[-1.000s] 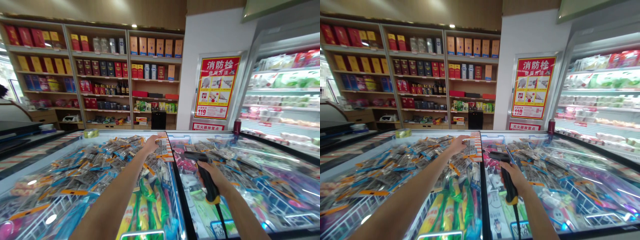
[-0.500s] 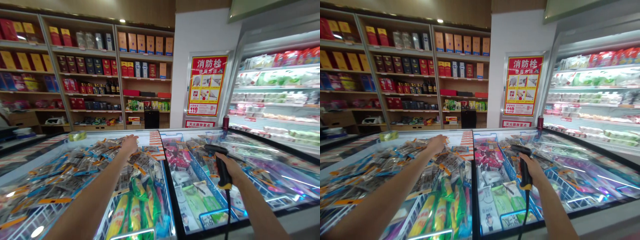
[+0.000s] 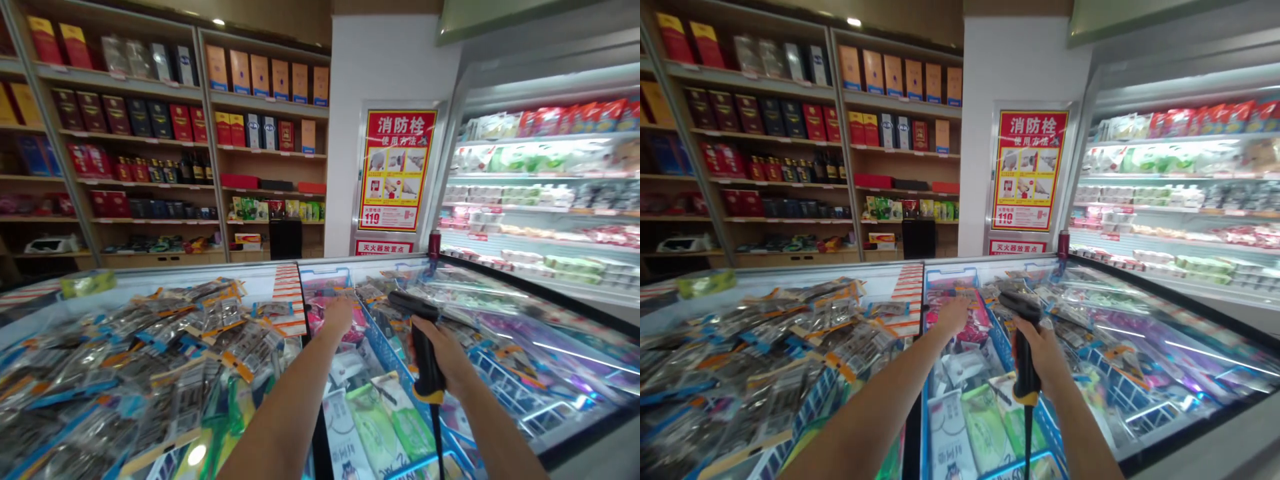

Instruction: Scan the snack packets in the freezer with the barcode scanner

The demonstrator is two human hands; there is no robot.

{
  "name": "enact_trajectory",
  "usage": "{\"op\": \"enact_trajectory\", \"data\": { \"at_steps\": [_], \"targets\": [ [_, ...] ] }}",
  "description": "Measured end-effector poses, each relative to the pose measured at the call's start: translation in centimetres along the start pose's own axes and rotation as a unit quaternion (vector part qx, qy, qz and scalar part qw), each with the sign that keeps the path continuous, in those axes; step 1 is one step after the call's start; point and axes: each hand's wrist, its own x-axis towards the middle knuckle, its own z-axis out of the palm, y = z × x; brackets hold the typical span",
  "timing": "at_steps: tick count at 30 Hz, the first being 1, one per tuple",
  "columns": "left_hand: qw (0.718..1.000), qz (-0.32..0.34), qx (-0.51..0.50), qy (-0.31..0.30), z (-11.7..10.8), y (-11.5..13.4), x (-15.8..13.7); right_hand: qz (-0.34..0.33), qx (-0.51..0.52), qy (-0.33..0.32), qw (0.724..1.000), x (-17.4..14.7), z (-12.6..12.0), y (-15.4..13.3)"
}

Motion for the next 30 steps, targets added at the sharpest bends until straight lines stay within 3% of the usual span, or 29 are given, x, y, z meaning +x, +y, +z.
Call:
{"op": "enact_trajectory", "data": {
  "at_steps": [3,7,14,19,23,26,30],
  "targets": [
    [1.0,0.002,0.022,-0.003,0.6,-0.3,0.5,0.004,-0.01,-0.002,1.0,0.1,0.2,0.1],
    [0.999,0.025,0.039,0.01,-0.3,-1.6,-0.7,0.006,0.01,-0.011,1.0,-0.1,0.4,0.1],
    [0.993,0.068,0.009,0.091,-5.7,-6.4,-5.6,-0.004,0.049,-0.011,0.999,-1.2,1.5,0.3],
    [0.989,0.001,-0.014,0.145,-9.8,-12.2,-7.8,0.009,0.041,-0.046,0.998,-2.1,4.0,0.5],
    [0.983,-0.095,-0.018,0.158,-11.1,-15.2,-8.8,0.011,0.026,-0.094,0.995,-2.9,6.0,1.0],
    [0.975,-0.152,-0.003,0.164,-11.0,-14.8,-10.0,0.017,0.011,-0.126,0.992,-3.3,7.2,1.3],
    [0.969,-0.174,0.037,0.169,-9.7,-11.8,-11.6,0.013,-0.017,-0.145,0.989,-3.6,8.4,1.6]
  ]
}}
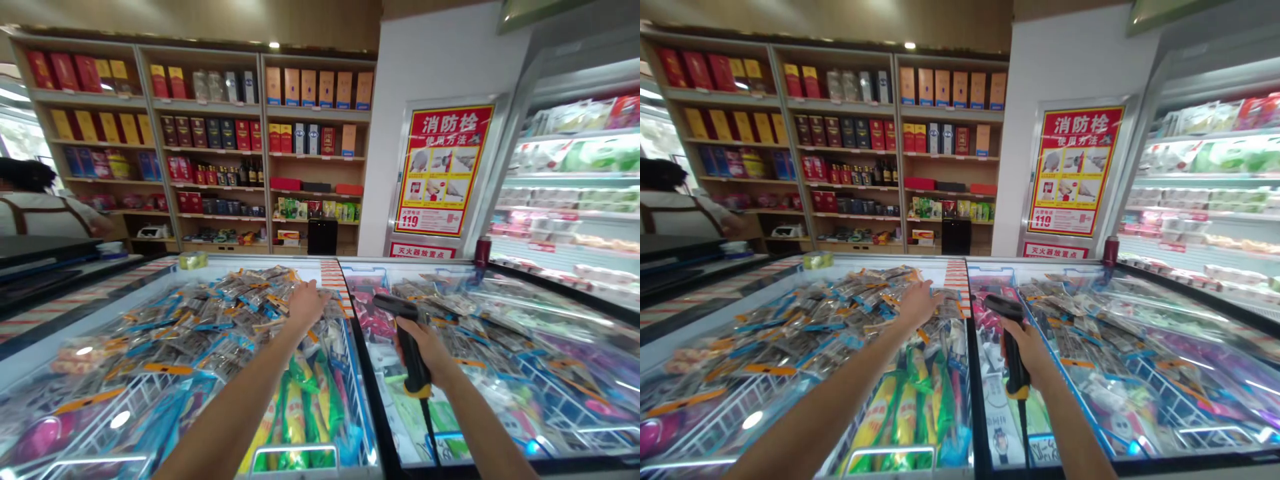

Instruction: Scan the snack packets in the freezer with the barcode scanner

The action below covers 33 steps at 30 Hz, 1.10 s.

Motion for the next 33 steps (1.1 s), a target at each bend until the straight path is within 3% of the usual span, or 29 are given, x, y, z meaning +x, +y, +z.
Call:
{"op": "enact_trajectory", "data": {
  "at_steps": [4,9,22,27,33],
  "targets": [
    [0.999,0.014,0.024,-0.041,1.2,1.4,-1.1,0.005,-0.004,-0.01,1.0,0.0,0.2,0.1],
    [0.991,0.095,-0.005,-0.093,1.3,1.1,0.5,0.005,0.038,-0.01,0.999,-0.5,-0.2,-0.2],
    [0.973,0.188,-0.067,-0.119,-3.5,0.6,4.8,-0.021,-0.077,-0.078,0.994,-1.6,0.4,-0.8],
    [0.964,0.237,-0.052,-0.112,-5.4,0.8,5.1,0.003,-0.047,-0.115,0.992,-2.3,1.1,-1.6],
    [0.965,0.241,-0.007,-0.106,-6.4,0.2,5.1,0.021,-0.05,-0.127,0.99,-2.9,1.7,-2.0]
  ]
}}
